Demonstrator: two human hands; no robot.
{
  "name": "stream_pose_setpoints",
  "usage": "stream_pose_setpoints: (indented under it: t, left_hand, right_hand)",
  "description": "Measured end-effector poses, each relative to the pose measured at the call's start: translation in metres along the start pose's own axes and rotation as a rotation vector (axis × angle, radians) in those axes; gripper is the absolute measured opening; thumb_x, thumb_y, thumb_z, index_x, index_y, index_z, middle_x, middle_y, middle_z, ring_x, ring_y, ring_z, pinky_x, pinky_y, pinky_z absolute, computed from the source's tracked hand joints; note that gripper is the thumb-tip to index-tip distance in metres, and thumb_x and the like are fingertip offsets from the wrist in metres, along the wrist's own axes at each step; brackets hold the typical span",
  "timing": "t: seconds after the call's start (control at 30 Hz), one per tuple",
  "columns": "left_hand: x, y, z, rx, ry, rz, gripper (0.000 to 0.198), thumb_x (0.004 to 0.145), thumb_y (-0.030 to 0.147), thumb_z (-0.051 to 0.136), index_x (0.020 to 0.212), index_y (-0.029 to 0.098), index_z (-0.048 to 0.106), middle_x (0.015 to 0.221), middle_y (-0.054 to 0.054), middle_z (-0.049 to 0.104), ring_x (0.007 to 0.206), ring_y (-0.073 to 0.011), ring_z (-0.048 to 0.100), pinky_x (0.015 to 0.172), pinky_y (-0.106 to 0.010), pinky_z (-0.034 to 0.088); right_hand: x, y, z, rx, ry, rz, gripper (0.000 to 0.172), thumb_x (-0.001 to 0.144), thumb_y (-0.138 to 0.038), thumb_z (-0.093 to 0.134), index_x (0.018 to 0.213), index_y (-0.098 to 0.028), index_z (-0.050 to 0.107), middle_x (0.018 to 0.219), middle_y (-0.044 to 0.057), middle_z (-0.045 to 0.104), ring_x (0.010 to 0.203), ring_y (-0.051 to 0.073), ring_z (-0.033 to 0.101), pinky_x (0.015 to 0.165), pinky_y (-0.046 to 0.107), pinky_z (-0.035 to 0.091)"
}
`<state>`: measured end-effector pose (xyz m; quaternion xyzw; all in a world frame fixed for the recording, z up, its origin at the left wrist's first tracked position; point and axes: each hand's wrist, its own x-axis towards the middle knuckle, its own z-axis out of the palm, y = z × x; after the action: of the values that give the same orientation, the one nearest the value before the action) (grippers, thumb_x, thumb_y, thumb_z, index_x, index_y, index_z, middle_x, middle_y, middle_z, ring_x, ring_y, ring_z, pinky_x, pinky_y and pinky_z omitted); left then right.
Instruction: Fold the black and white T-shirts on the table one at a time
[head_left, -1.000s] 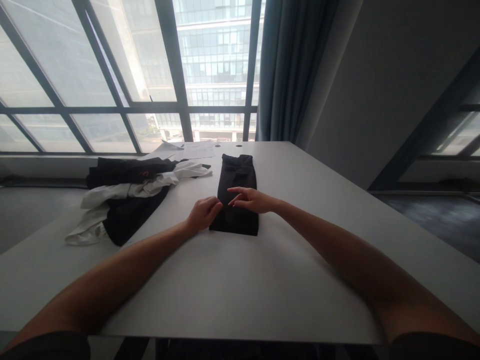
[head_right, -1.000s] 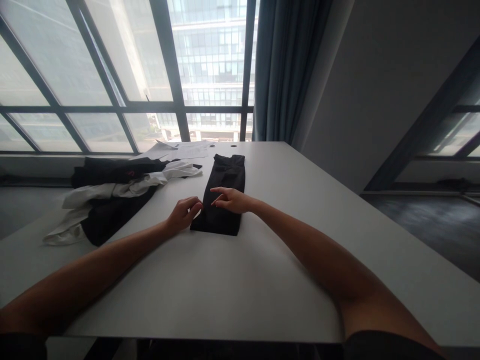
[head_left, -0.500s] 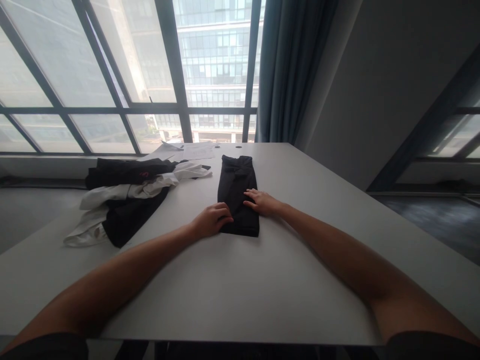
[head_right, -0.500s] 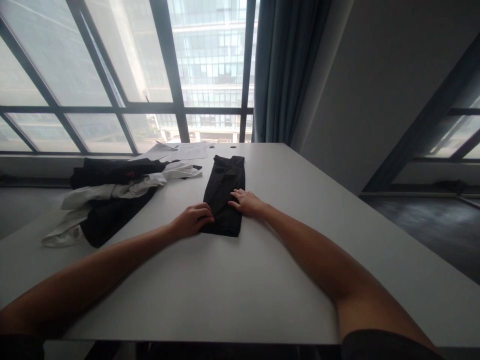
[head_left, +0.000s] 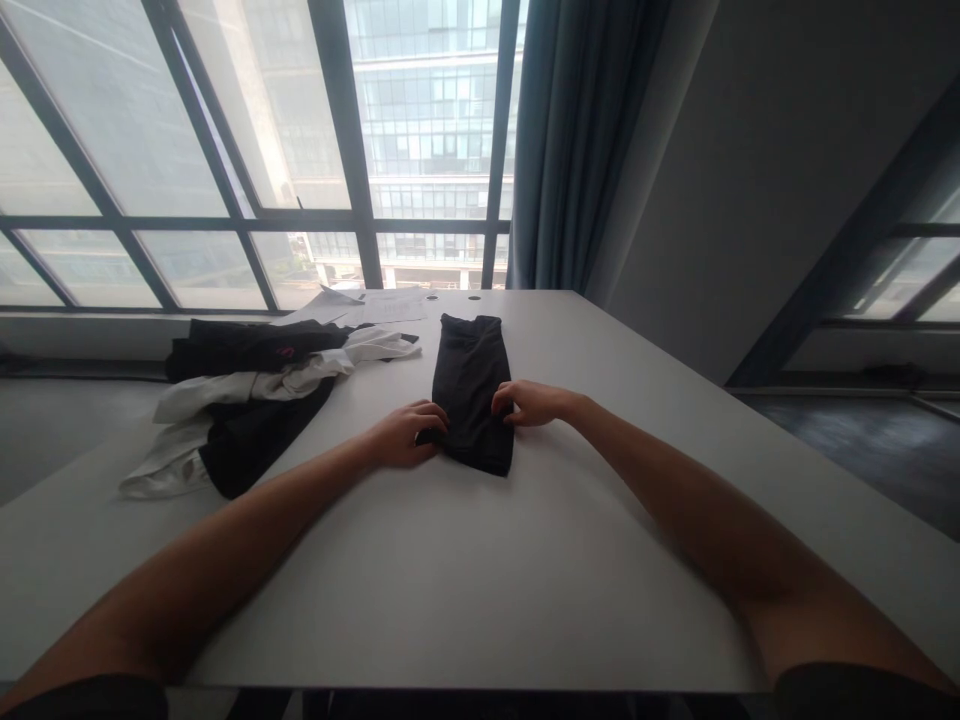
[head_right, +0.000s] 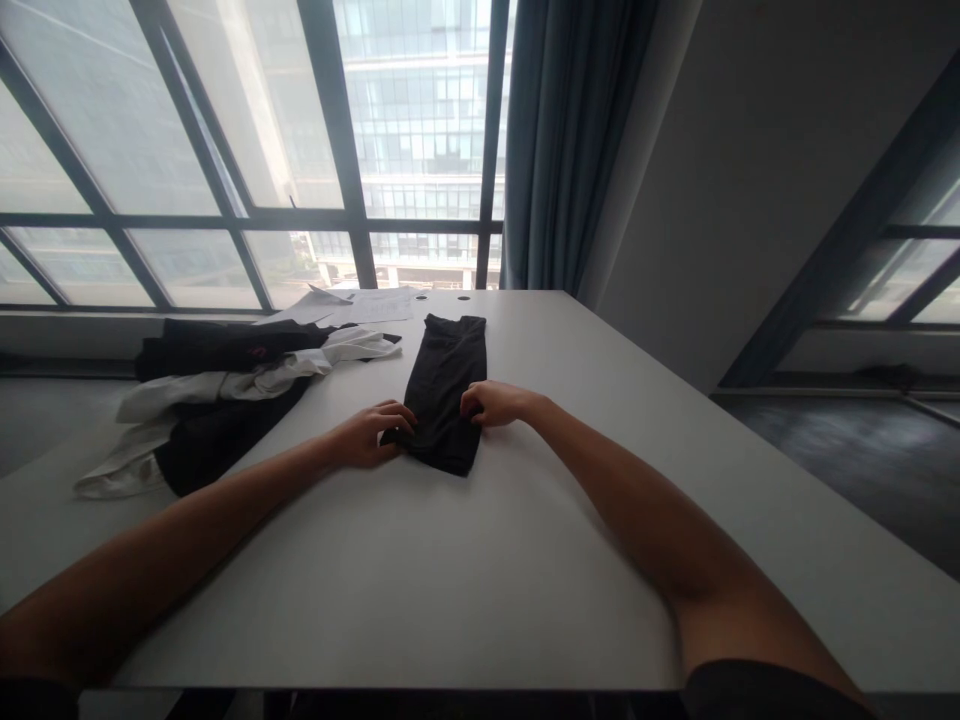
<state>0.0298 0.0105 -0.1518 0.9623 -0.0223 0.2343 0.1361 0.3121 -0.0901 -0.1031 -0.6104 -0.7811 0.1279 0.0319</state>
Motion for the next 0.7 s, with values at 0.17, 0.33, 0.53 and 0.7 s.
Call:
stream_pose_setpoints:
  t: [0.17,0.33,0.53,0.7]
  left_hand:
    - [0.001,0.001,0.008,0.050,0.098,-0.059,0.018,0.093,0.027,0.053,0.099,0.017,0.067,0.095,-0.010,0.069,0.090,-0.0206,0.065,0.083,-0.032,0.052]
    - [0.004,0.010,0.012,0.078,0.155,-0.138,0.023,0.096,0.031,0.048,0.089,0.016,0.062,0.081,-0.007,0.065,0.074,-0.0171,0.060,0.071,-0.029,0.049]
    - [0.002,0.014,0.016,0.002,0.227,-0.159,0.027,0.097,0.040,0.050,0.094,0.016,0.062,0.084,-0.007,0.065,0.072,-0.0166,0.060,0.069,-0.028,0.049]
    - [0.003,0.009,0.017,-0.046,0.285,-0.097,0.070,0.070,0.053,0.083,0.125,0.017,0.059,0.116,-0.014,0.066,0.103,-0.0274,0.064,0.089,-0.038,0.053]
  right_hand:
    - [-0.014,-0.033,-0.009,0.001,-0.202,0.010,0.089,0.052,-0.057,0.090,0.129,-0.021,0.064,0.132,0.009,0.058,0.108,0.028,0.062,0.084,0.029,0.051]
    - [-0.020,-0.077,0.001,-0.164,-0.085,0.011,0.078,0.063,-0.051,0.086,0.128,-0.016,0.063,0.121,0.014,0.063,0.101,0.029,0.066,0.078,0.030,0.051]
    - [-0.020,-0.085,-0.005,-0.182,0.023,-0.061,0.023,0.075,-0.015,0.067,0.097,-0.017,0.072,0.095,0.010,0.072,0.082,0.023,0.067,0.066,0.027,0.045]
    - [-0.019,-0.058,-0.020,0.113,0.084,-0.156,0.020,0.077,-0.014,0.061,0.094,-0.015,0.072,0.080,0.003,0.069,0.068,0.015,0.059,0.062,0.024,0.042]
